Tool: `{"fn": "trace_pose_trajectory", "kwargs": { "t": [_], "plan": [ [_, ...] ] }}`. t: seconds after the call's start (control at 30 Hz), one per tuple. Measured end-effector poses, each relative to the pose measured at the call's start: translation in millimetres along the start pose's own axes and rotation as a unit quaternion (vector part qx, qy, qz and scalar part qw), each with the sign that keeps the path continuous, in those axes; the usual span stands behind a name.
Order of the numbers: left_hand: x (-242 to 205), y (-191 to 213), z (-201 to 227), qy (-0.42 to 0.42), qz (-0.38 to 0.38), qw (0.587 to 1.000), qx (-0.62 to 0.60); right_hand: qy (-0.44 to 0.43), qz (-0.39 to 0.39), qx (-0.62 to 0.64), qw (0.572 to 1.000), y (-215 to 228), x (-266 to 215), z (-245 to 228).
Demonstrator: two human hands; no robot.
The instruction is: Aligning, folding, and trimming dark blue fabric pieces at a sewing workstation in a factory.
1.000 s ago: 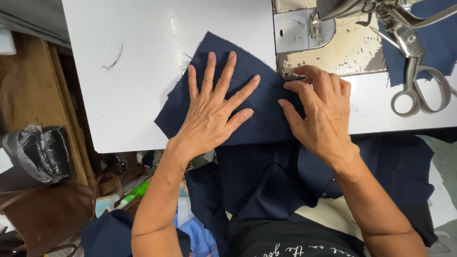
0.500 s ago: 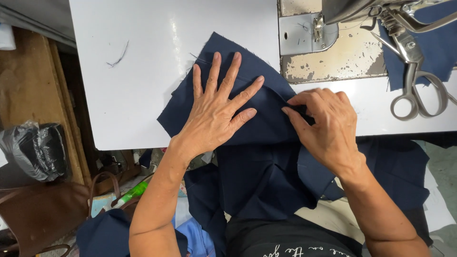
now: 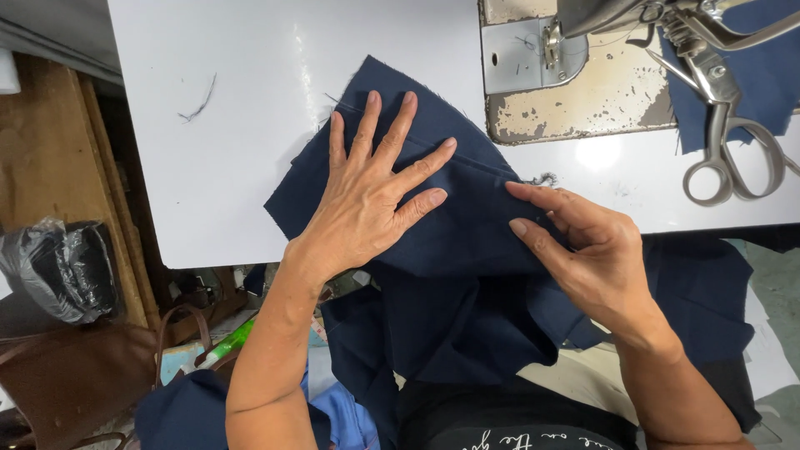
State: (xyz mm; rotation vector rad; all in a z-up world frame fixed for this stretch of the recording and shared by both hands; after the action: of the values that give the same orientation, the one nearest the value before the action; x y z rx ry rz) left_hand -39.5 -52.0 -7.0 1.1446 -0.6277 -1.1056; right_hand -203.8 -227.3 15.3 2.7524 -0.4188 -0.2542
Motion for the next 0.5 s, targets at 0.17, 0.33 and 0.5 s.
{"fn": "trace_pose_trajectory", "kwargs": {
  "t": [0.17,0.33,0.5],
  "plan": [
    [-1,1,0,-0.002,0.001,1.0,0.005,-0.021,-0.062,-0.122,0.99,-3,3,13],
    [0,0,-1,0.0,0.003,1.0,0.006,0.081,-0.039,-0.231,0.969,-6,-1,15],
    [-1,-2,-1,0.0,0.001,1.0,0.021,0.099,-0.036,-0.256,0.961,-5,-2,19]
  ]
}}
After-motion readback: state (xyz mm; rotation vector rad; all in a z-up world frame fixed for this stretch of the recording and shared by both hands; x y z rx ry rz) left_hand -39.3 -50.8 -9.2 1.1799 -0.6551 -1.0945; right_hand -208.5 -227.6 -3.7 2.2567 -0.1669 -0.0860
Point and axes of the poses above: each hand's wrist, its own x-axis towards the middle knuckle, its own y-axis out of the back of the hand, z = x × y, the point moved 6 cm from there along x, towards the middle knuckle, and after that the axes turned 6 degrees about -z, right-handed, at the moved point
